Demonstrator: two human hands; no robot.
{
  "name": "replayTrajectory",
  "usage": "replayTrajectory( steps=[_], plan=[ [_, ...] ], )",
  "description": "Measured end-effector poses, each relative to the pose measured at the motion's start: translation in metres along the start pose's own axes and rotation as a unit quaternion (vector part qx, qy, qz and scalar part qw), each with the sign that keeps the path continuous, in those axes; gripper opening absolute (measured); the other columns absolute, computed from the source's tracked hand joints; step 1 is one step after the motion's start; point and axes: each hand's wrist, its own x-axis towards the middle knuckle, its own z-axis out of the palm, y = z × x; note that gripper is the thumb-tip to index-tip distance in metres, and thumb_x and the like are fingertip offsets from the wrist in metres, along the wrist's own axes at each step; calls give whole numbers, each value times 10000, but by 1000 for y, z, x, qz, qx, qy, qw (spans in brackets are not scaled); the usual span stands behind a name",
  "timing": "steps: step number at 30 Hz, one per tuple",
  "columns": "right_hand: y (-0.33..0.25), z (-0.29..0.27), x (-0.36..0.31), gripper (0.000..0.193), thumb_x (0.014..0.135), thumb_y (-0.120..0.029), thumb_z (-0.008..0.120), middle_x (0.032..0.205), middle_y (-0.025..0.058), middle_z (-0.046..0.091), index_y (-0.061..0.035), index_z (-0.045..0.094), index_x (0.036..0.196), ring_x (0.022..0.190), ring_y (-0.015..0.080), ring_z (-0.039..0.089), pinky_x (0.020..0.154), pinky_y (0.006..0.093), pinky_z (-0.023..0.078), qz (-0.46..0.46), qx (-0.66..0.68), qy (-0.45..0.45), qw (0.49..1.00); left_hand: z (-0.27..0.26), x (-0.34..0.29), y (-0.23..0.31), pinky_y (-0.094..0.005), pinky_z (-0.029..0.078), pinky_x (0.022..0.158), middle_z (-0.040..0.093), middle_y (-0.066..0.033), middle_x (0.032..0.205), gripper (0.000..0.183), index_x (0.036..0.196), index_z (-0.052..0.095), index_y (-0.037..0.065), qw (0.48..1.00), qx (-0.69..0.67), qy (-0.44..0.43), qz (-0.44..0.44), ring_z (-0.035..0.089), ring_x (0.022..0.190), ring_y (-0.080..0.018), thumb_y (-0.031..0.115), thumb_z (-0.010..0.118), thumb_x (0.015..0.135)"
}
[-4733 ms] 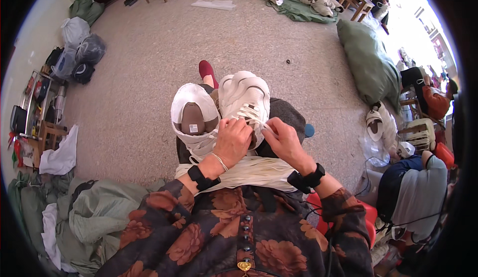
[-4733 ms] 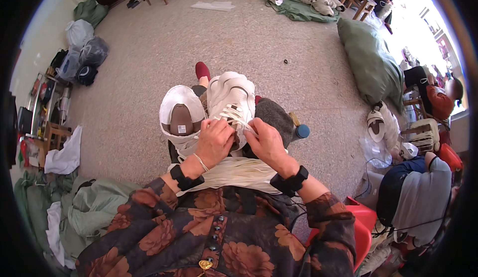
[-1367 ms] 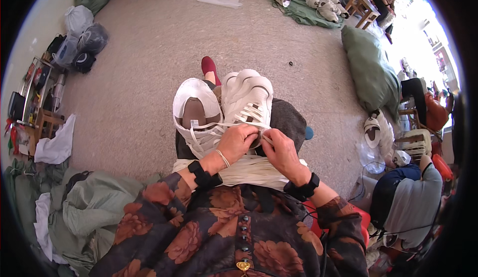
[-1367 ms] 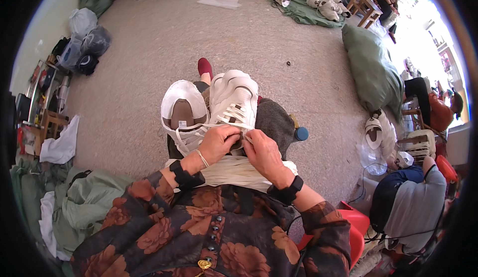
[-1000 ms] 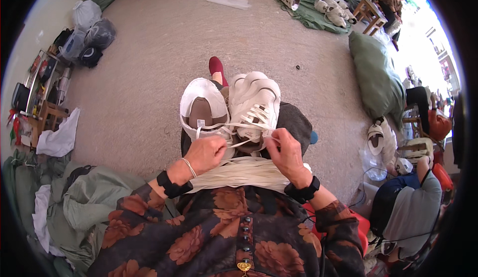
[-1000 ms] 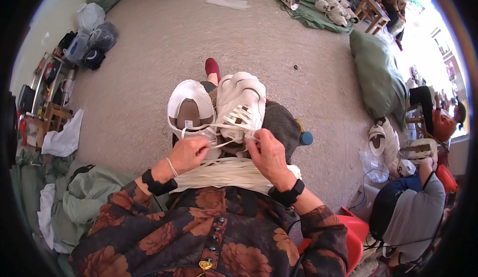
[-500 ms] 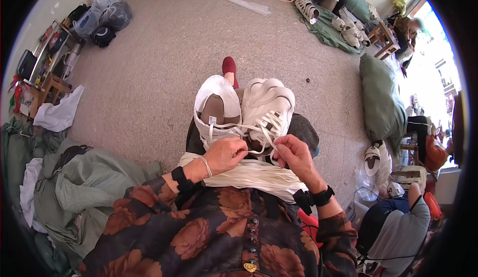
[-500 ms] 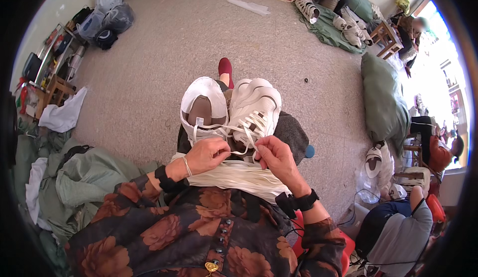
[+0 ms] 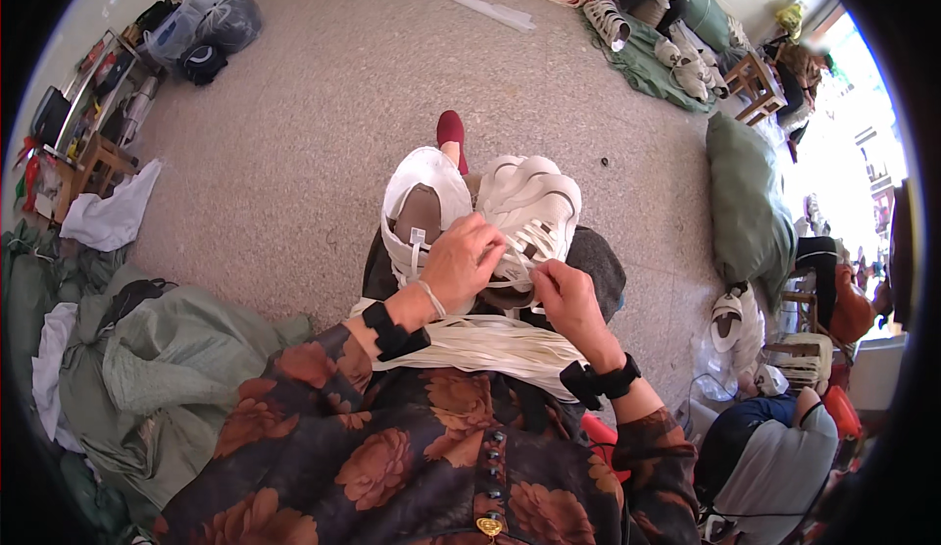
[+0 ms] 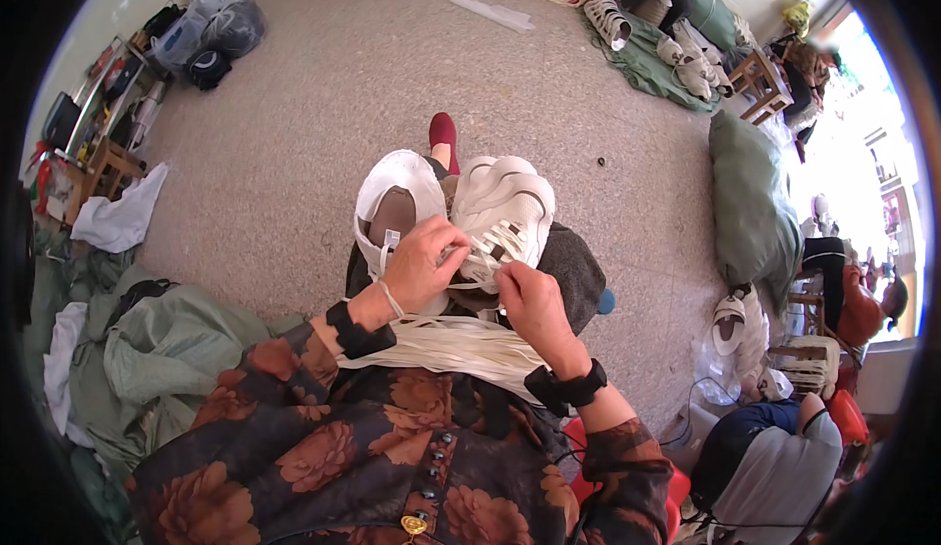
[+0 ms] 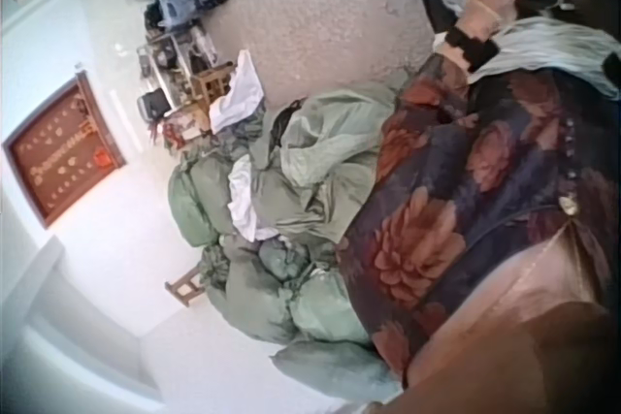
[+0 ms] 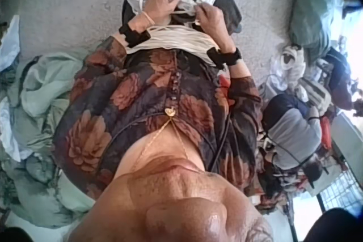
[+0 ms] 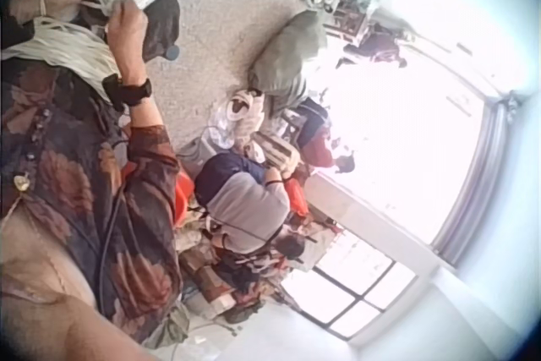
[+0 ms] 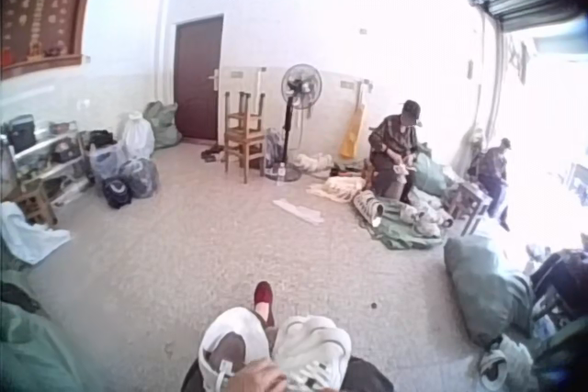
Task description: Lace a pair of white sneakers while sitting on the floor.
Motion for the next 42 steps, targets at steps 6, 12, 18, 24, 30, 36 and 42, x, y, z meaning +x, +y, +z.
replayTrajectory(
  steps=[6,12,18,24,30,36,42],
  plan=[
    [-15,-10,-6,174,926,-130,652,736,99,657,44,660,927,641,149,592,597,316,470,24,74,-84,993,21,19,-8,-417,465,846,581,-121,986,251,984,626,43,999,36,-6,1,573,956,-321,129,757,788],
    [13,-16,-25,131,960,-93,622,784,59,651,26,675,961,733,93,601,659,279,487,-34,92,-55,994,17,19,-4,-400,467,866,583,-131,994,282,1019,607,26,998,-57,10,-30,584,929,-323,110,749,791],
    [28,-21,-30,130,988,-103,594,793,29,655,24,623,978,750,80,613,691,245,507,98,263,-68,957,-12,-3,0,-398,415,879,574,-51,924,166,861,645,91,989,84,15,124,564,863,-276,154,773,774],
    [8,-24,-32,155,956,-112,636,802,61,662,6,613,858,754,110,629,683,276,506,52,25,-48,997,5,-10,13,-476,332,1015,548,-46,919,235,871,652,103,955,199,-71,208,538,956,-243,236,794,738],
    [-7,-34,-38,125,936,-93,649,857,39,685,22,662,890,820,119,641,755,288,511,-75,108,-27,991,13,-9,8,-489,322,1048,547,-45,917,150,865,649,95,924,290,-100,229,543,972,-230,187,737,788],
    [4,-45,-39,259,810,147,412,858,71,622,40,607,943,786,137,604,740,272,489,-39,212,-77,974,14,-8,9,-494,312,1059,545,-40,914,113,855,644,101,925,276,-93,244,545,973,-223,168,717,799],
    [-5,-32,-35,102,763,103,489,831,111,551,15,540,767,768,238,566,676,333,449,-78,54,-67,993,10,-8,8,-499,310,1066,547,-44,899,83,821,627,110,918,291,-107,249,548,975,-219,166,688,814]
  ],
)
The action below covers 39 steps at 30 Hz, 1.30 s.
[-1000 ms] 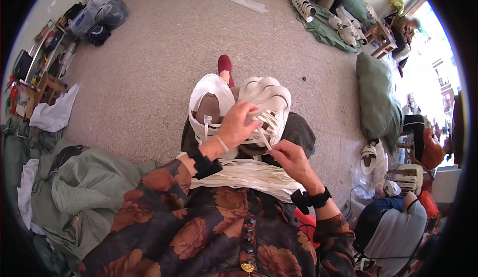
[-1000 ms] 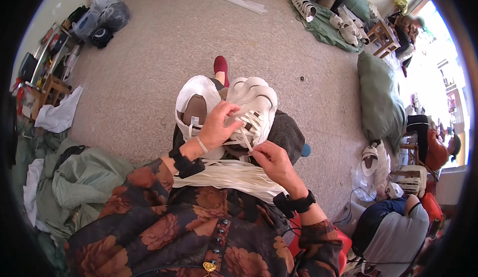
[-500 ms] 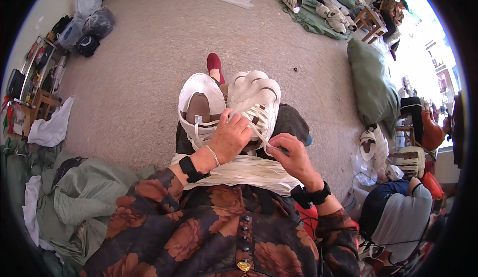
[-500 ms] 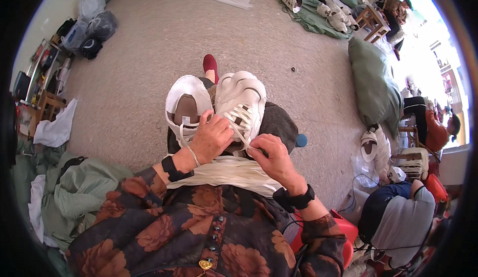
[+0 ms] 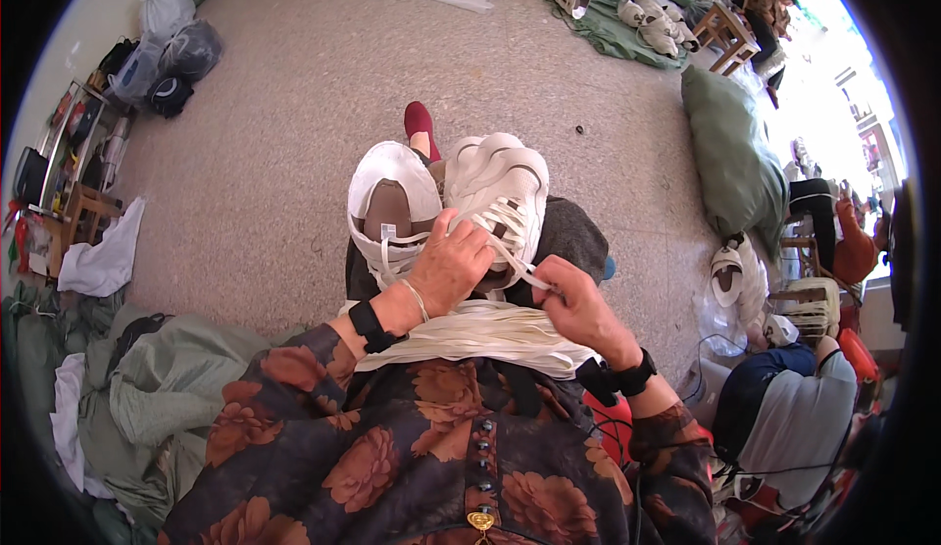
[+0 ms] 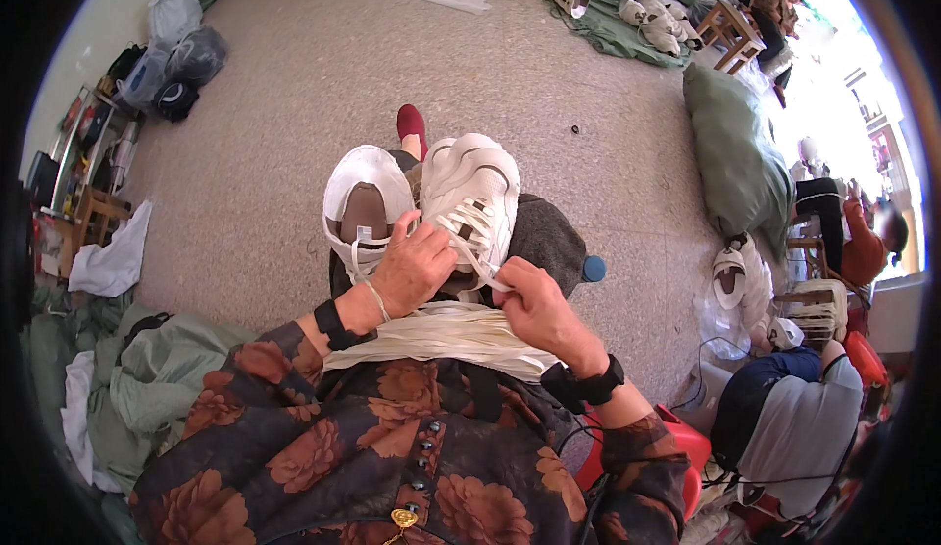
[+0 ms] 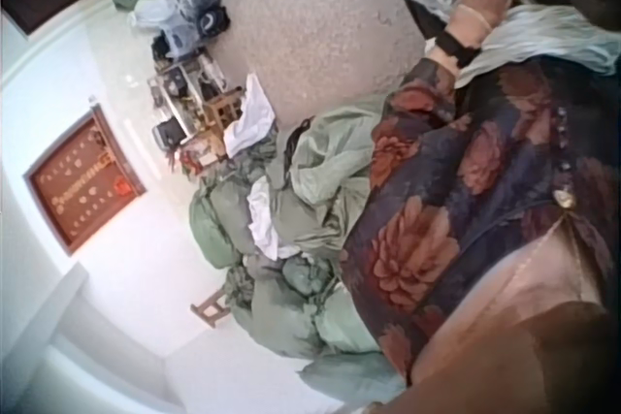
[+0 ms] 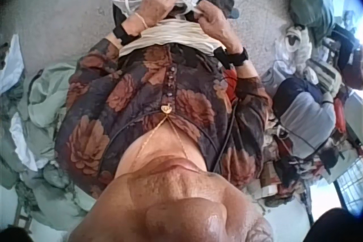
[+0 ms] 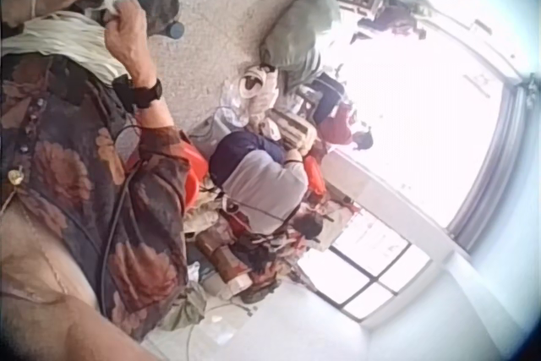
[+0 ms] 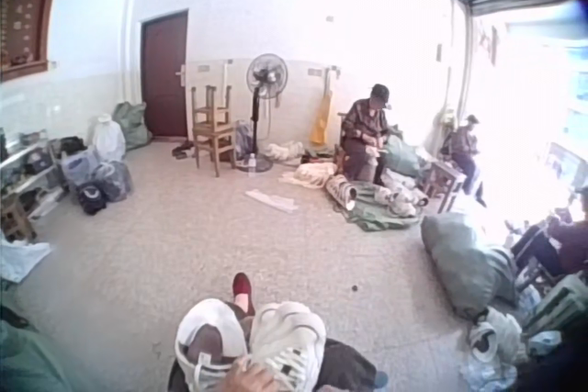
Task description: Lace a pair of white sneakers while sitting on the floor.
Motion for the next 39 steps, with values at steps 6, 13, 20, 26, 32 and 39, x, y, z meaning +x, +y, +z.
replayTrajectory(
  steps=[6,13,20,26,32,39],
  plan=[
    [29,30,14,213,759,-185,756,816,103,557,-65,580,767,803,298,585,789,423,409,-82,-303,129,940,-2,9,3,-501,314,1070,552,-46,885,76,802,618,101,1000,13,-3,23,552,971,-217,171,644,812],
    [28,29,16,230,732,-158,785,845,98,555,-48,584,748,866,307,558,814,430,417,-115,-314,170,927,-36,-43,-20,-509,331,1061,540,-52,859,66,791,618,92,992,65,-105,40,548,957,-235,140,657,767],
    [27,21,16,266,711,-145,810,1051,127,562,-28,580,775,985,335,518,873,430,413,-65,-114,123,984,-61,-79,-20,-511,333,1071,540,-57,850,94,779,617,89,981,63,-178,33,545,955,-243,147,679,739],
    [29,39,25,263,705,-128,813,1084,134,558,-24,574,743,1018,345,513,877,431,411,-52,-165,152,973,-54,-83,-19,-512,317,1099,590,-69,872,87,823,671,68,983,32,-180,21,569,983,-245,115,611,780],
    [30,41,24,240,718,-117,798,1089,138,556,-30,577,752,1031,347,512,882,432,408,-54,-178,170,968,-66,-95,-23,-509,338,1055,569,-75,927,195,892,648,58,974,23,-227,0,556,973,-258,158,695,731],
    [24,34,21,180,775,-86,758,1054,139,569,-9,603,824,975,318,545,831,390,451,-58,-113,173,977,-15,-9,-5,-467,356,1021,566,-66,991,230,1019,636,66,995,-68,37,-61,565,991,-244,130,659,799]
  ],
)
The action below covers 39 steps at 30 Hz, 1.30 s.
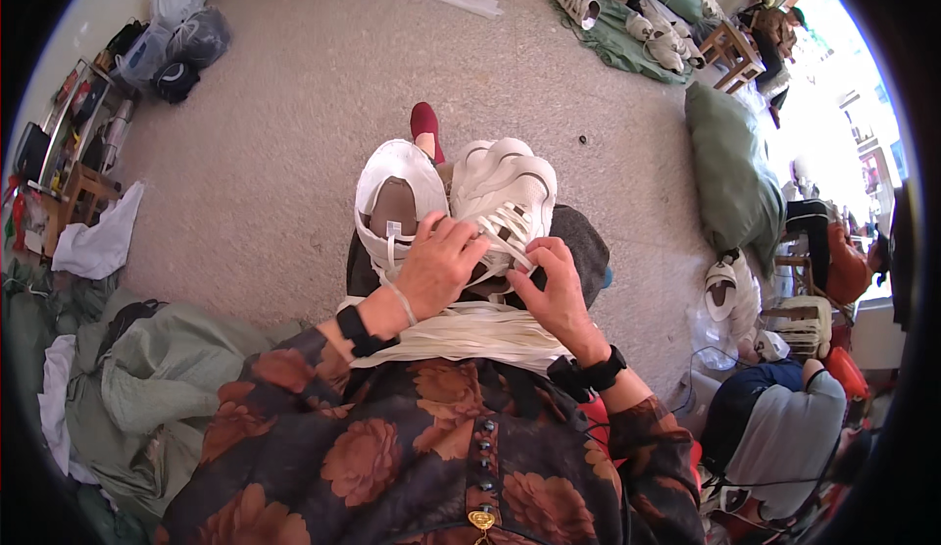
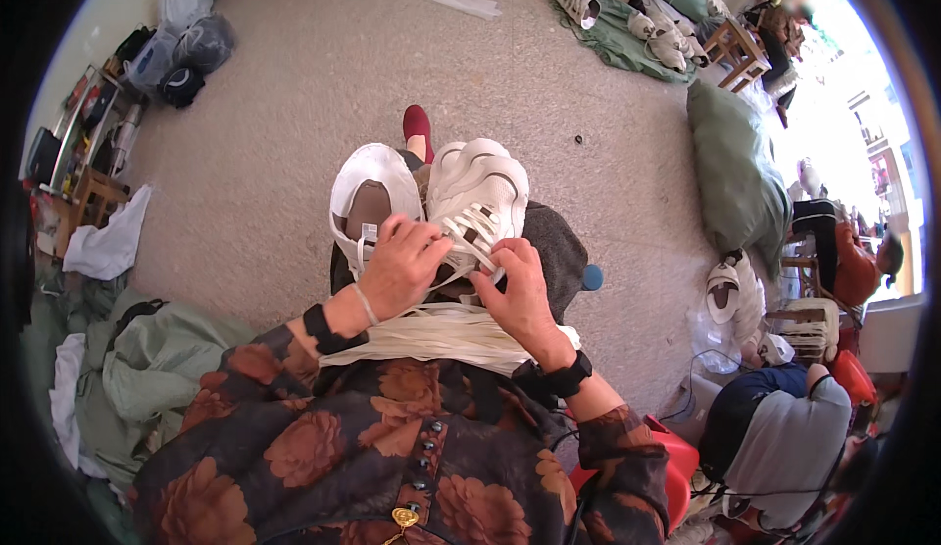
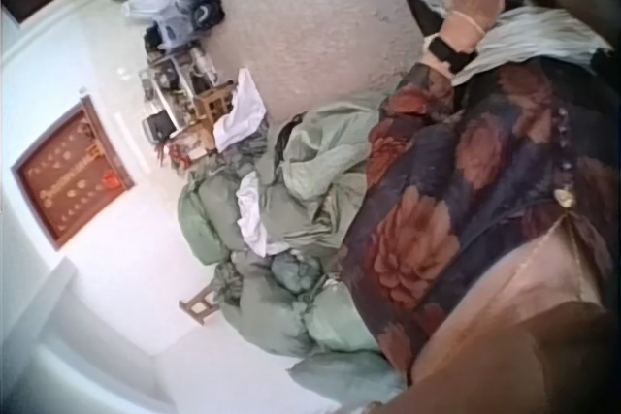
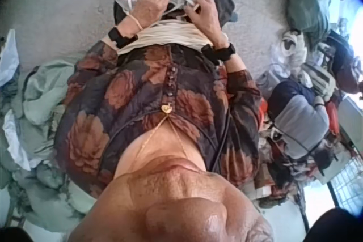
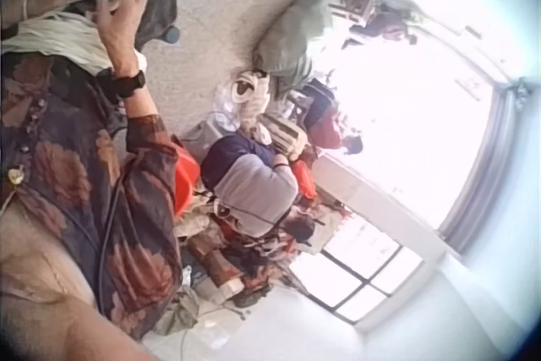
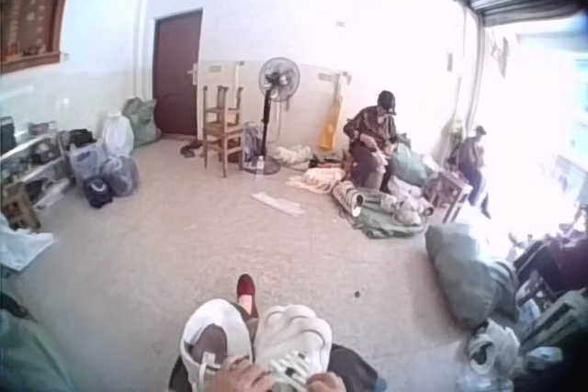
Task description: Lace a pair of white sneakers while sitting on the floor.
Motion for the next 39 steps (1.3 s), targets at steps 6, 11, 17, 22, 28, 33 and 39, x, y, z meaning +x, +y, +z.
replayTrajectory(
  steps=[6,11,17,22,28,33,39],
  plan=[
    [4,-8,2,112,911,-83,659,942,80,582,28,643,917,742,131,538,653,264,447,94,147,-56,983,8,8,-8,-447,354,1044,575,-54,969,158,974,666,64,999,35,18,16,571,970,-216,75,615,826],
    [8,-14,7,135,946,-100,604,721,51,617,24,641,909,653,108,537,612,269,447,146,128,-103,976,7,7,-17,-439,372,1050,597,-52,946,171,985,673,67,999,1,40,21,590,948,-208,67,608,827],
    [12,-16,15,135,927,-107,621,717,118,599,22,627,885,624,183,555,619,306,468,145,115,-146,972,-2,-5,-43,-447,422,1027,627,-74,893,220,1030,676,52,998,-41,55,5,624,869,-253,37,612,820],
    [-25,-14,40,187,861,-129,689,813,132,606,-2,625,983,769,296,601,708,386,487,-19,-62,-75,995,-47,-8,-53,-432,466,978,625,-95,885,240,1034,674,23,998,-25,58,-12,619,880,-285,-18,628,802],
    [-30,27,67,202,850,-91,674,884,162,631,-23,606,1027,861,370,595,769,466,484,-183,-113,-99,972,-64,7,-38,-377,518,791,622,-89,878,207,1019,676,12,993,-61,100,9,627,837,-270,-6,640,815],
    [-18,10,56,124,991,-76,516,748,64,629,2,608,964,764,141,602,672,289,464,75,121,16,990,-71,-15,-60,-390,513,798,621,-138,930,184,997,679,10,969,-161,35,-184,631,900,-314,8,580,842],
    [-16,-27,26,181,1009,-76,488,776,29,615,15,604,904,756,120,574,714,252,456,116,246,-21,962,-31,-25,-78,-379,505,720,598,-130,885,152,1006,677,5,959,-191,60,-199,625,798,-299,-6,559,910]
  ],
)
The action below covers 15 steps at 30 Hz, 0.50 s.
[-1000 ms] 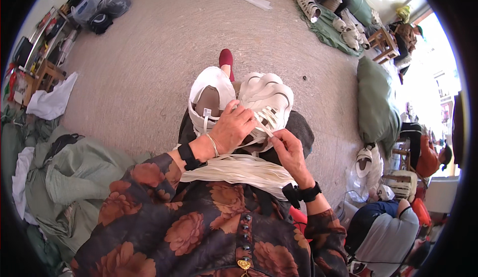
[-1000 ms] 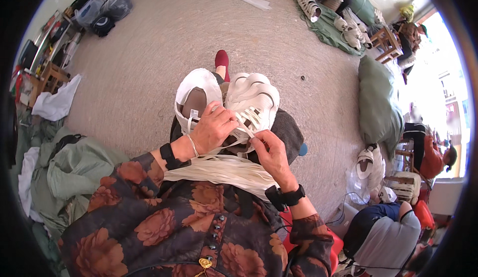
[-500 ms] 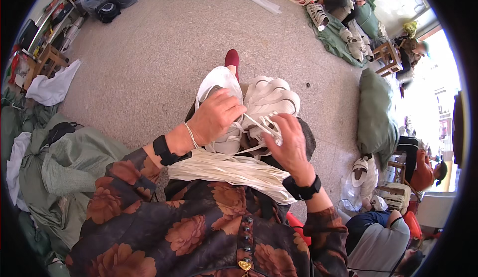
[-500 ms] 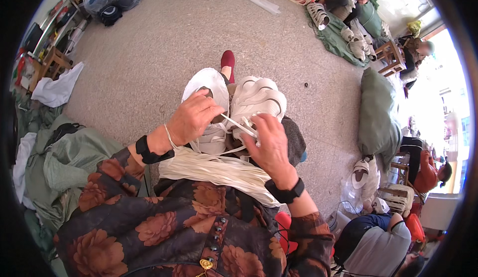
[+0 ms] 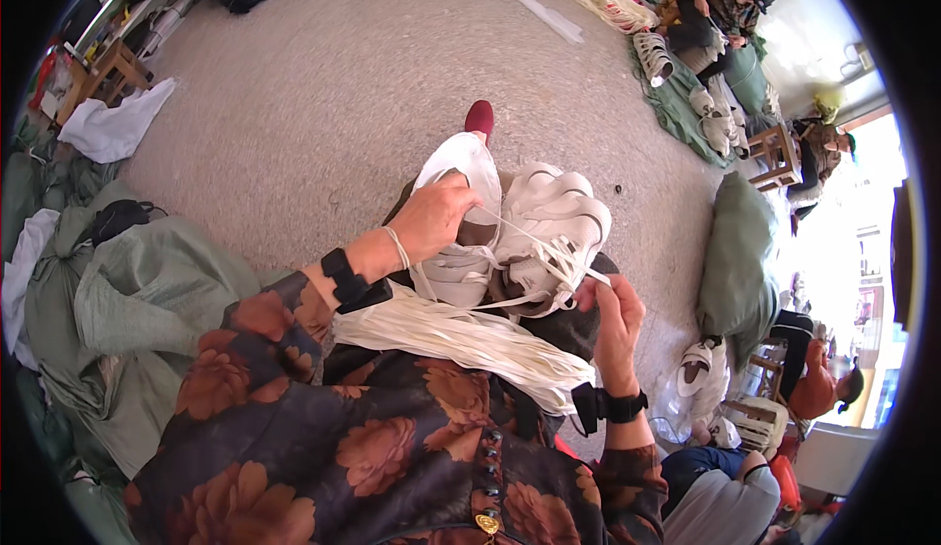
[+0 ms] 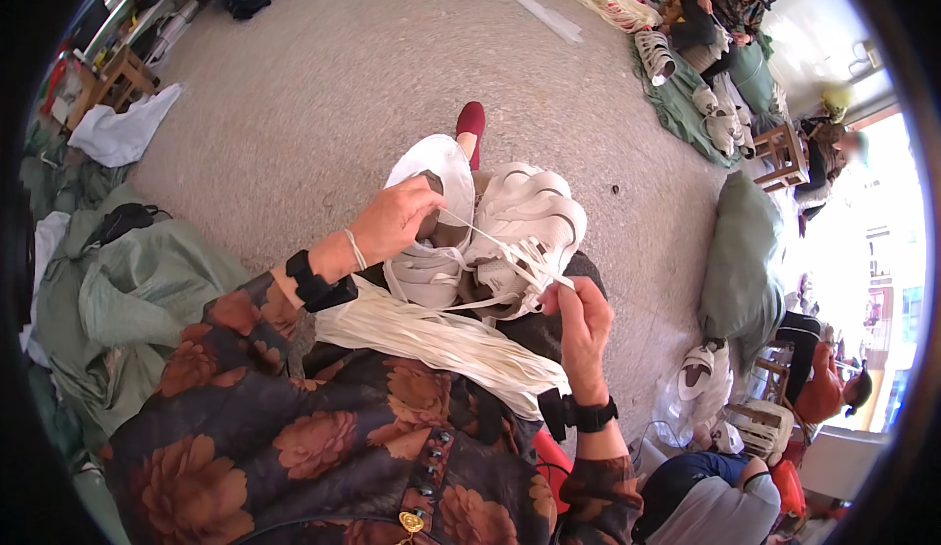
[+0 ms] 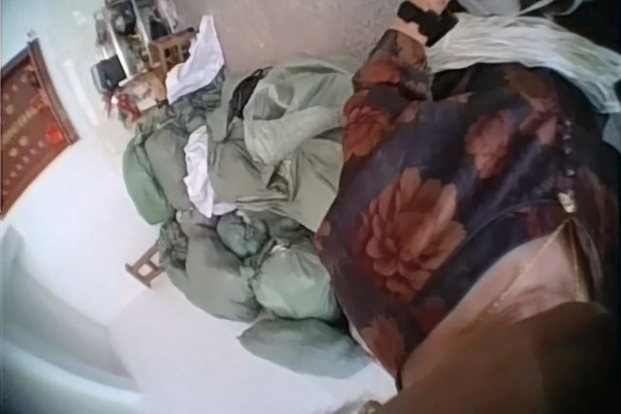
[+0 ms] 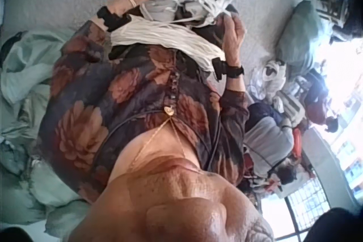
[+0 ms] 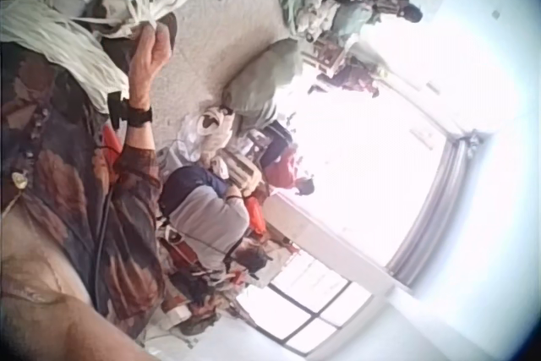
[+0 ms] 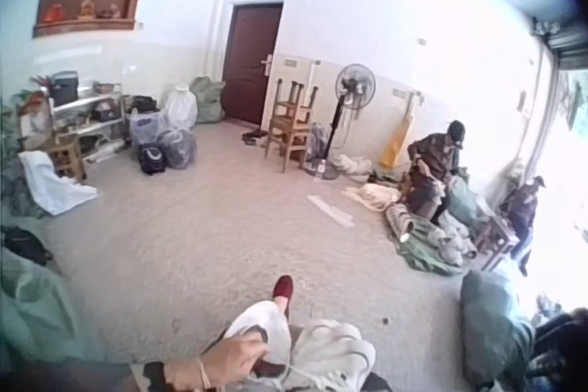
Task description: Lace a pair of white sneakers while sitting on the floor.
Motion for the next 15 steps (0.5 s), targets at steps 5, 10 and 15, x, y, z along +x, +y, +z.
replayTrajectory(
  steps=[5,10,15],
  plan=[
    [-2,-8,-8,134,999,-97,525,795,65,612,-2,569,915,758,145,583,742,294,479,18,116,62,991,6,11,-18,-403,506,748,614,-132,910,136,986,677,15,999,37,-4,-14,628,826,-318,23,565,910],
    [-30,-7,5,125,991,-113,540,782,54,589,-26,541,902,741,151,576,837,330,485,12,161,11,987,9,15,-7,-385,499,725,615,-126,852,77,894,679,25,983,177,41,30,628,833,-315,87,635,879],
    [-52,1,36,97,995,-95,555,826,66,624,-10,564,950,777,140,576,904,339,474,-32,153,34,987,46,14,16,-304,495,684,654,-76,805,87,895,684,12,988,-122,-35,-94,622,731,-178,94,690,868]
  ],
)
